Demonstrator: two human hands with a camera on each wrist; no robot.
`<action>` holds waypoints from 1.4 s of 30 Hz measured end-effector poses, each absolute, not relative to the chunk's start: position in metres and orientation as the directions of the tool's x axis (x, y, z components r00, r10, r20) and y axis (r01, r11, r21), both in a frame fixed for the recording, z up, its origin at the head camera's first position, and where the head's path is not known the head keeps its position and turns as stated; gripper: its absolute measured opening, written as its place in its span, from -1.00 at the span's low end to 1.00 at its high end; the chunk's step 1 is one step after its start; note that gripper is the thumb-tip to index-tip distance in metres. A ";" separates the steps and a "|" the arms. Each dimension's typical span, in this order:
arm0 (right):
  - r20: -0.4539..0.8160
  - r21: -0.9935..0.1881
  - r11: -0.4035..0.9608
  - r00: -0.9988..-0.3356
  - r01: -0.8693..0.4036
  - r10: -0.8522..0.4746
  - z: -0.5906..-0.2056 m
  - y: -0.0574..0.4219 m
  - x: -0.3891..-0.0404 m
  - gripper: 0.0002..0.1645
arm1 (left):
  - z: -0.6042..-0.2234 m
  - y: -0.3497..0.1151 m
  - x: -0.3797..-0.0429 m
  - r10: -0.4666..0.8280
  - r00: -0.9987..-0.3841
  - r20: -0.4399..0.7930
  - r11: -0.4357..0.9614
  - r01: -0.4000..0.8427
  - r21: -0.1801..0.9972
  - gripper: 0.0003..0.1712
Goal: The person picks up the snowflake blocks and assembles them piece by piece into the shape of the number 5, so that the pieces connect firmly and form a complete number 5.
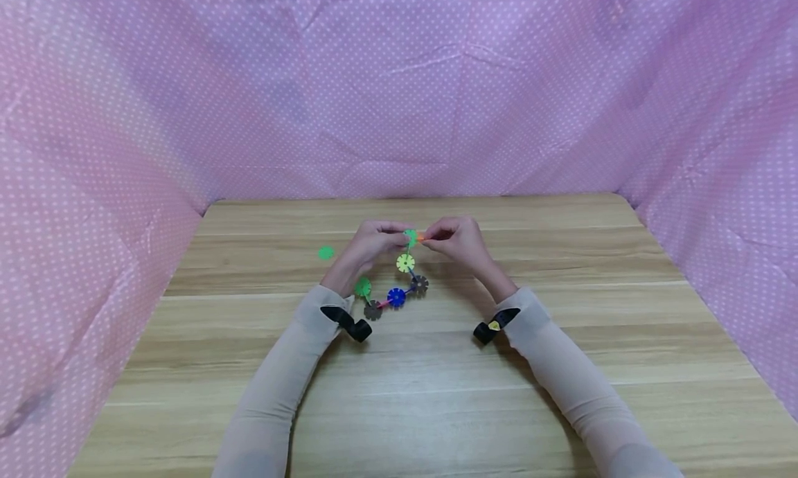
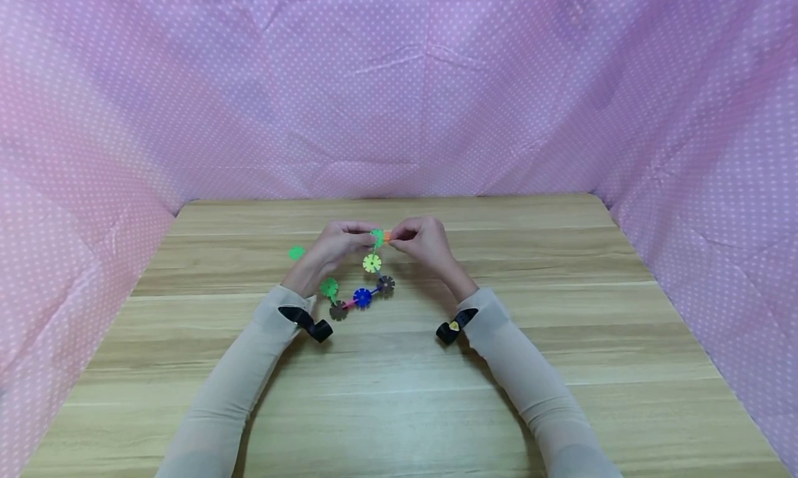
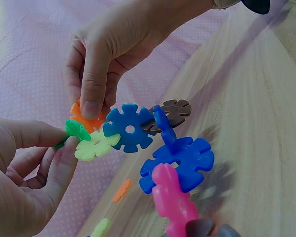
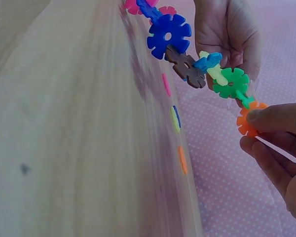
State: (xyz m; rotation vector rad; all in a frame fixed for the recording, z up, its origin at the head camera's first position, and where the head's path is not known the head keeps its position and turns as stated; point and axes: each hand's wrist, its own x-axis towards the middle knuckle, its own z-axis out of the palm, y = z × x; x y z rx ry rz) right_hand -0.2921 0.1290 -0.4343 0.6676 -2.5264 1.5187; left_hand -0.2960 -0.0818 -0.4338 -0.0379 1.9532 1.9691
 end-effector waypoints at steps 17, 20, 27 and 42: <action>0.329 -0.831 0.348 -0.887 -0.435 -0.324 -0.435 0.130 -0.293 -0.95 | -0.435 -0.085 -0.298 0.252 -0.929 -0.272 0.036 -0.271 0.962 -0.69; 0.322 -0.842 0.331 -0.889 -0.426 -0.326 -0.437 0.130 -0.294 -0.94 | -0.436 -0.084 -0.298 0.258 -0.928 -0.268 0.027 -0.270 0.962 -0.68; 0.327 -0.851 0.305 -0.886 -0.428 -0.330 -0.439 0.130 -0.294 -0.90 | -0.436 -0.083 -0.298 0.255 -0.930 -0.266 0.029 -0.268 0.963 -0.66; 0.275 -0.878 0.304 -0.909 -0.370 -0.312 -0.444 0.129 -0.299 -0.89 | -0.437 -0.090 -0.301 0.345 -0.896 -0.278 0.092 -0.263 0.960 -0.61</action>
